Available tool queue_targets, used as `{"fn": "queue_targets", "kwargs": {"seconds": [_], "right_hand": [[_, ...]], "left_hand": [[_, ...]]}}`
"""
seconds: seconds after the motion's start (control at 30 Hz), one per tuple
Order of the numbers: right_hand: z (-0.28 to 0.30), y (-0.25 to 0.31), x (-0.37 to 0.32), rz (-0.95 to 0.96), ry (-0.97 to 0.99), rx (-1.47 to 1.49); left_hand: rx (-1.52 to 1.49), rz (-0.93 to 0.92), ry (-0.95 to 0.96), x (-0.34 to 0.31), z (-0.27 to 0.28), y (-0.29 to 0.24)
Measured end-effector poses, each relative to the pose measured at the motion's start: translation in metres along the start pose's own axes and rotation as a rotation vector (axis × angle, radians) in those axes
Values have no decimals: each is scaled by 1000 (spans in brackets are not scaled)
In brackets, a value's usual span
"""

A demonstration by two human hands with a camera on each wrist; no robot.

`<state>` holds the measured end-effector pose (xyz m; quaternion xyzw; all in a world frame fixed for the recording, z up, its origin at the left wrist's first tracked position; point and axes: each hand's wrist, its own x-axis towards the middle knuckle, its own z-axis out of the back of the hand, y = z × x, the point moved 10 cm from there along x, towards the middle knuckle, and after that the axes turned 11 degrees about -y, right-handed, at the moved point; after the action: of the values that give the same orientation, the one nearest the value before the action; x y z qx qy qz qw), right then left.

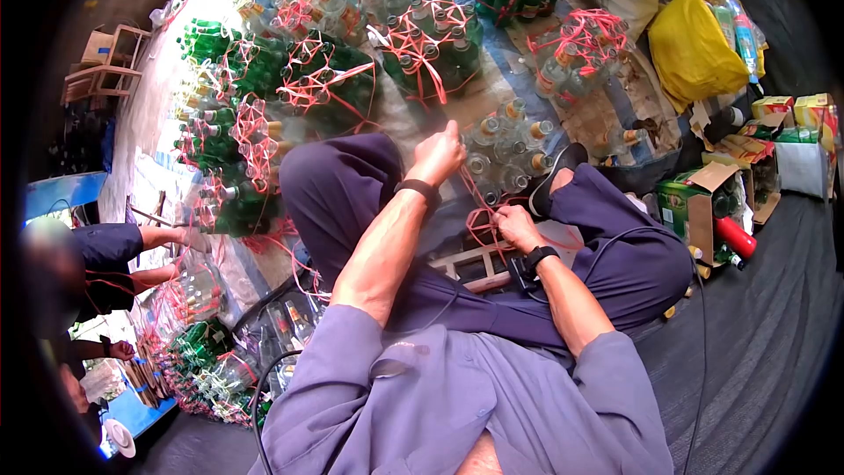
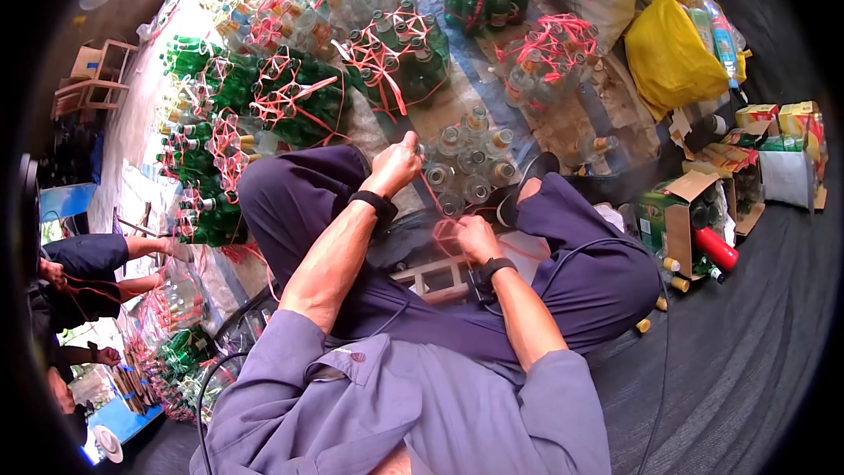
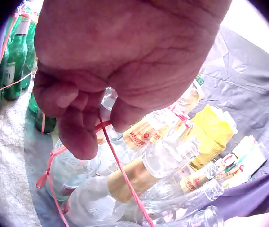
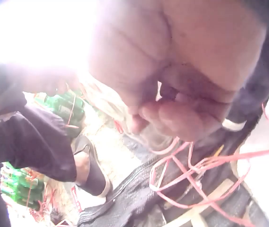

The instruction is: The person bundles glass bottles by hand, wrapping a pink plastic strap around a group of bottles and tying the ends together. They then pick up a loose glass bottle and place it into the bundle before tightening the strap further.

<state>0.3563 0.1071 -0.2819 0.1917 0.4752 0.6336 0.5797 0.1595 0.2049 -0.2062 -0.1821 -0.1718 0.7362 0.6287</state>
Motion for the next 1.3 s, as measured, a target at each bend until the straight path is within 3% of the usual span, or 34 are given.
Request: {"fn": "queue_targets", "kwargs": {"seconds": [0.07, 0.1, 0.13, 0.2, 0.37, 0.43, 0.53, 0.57, 0.6, 0.67, 0.7, 0.8, 1.0, 1.07, 1.13, 1.17, 1.2, 1.3], "right_hand": [[11, -11, 7, 0, 11, -261], [1, -63, 15, -106, 22, -268], [5, -63, 23, 145, -37, -494], [48, -21, 16, -274, 29, -305], [66, -22, 29, -254, 39, -332], [62, -34, 26, -433, 94, -138], [51, -52, 26, -552, 101, 122], [50, -48, 14, -761, 124, 277], [50, -54, 20, -759, 125, 279], [53, -75, 17, -967, 118, 270], [61, -69, 20, -901, 20, 273], [56, -71, 13, -1024, 25, 515], [37, -69, 23, -1009, 21, 817], [29, -76, 24, -1041, 137, 863], [28, -72, 23, -1053, 115, 964], [10, -117, 46, -951, 141, 1079], [5, -126, 48, -982, 118, 1153], [-2, -127, 47, -1069, 151, 1230]], "left_hand": [[-17, 18, -3, 1, 0, 2], [-33, 35, -6, 0, -1, 2], [-35, 33, -5, 0, -1, 1], [-38, 54, 23, 0, -2, 3], [-79, 122, 86, -2, -2, 5], [-120, 171, 136, -4, -4, 6], [-189, 228, 163, -6, -8, 13], [-194, 231, 165, -6, -8, 13], [-201, 233, 169, -7, -8, 13], [-184, 248, 166, -6, -5, 14], [-169, 265, 163, -6, -2, 14], [-110, 225, 131, 0, 13, 6], [130, 39, 40, 7, 59, -35], [47, 70, 128, 9, 51, -35], [-133, 84, 196, 5, 47, -47], [-294, 101, 246, -1, 47, -57], [-453, 114, 295, -7, 46, -68], [-604, -18, 377, -28, 37, -106]]}}
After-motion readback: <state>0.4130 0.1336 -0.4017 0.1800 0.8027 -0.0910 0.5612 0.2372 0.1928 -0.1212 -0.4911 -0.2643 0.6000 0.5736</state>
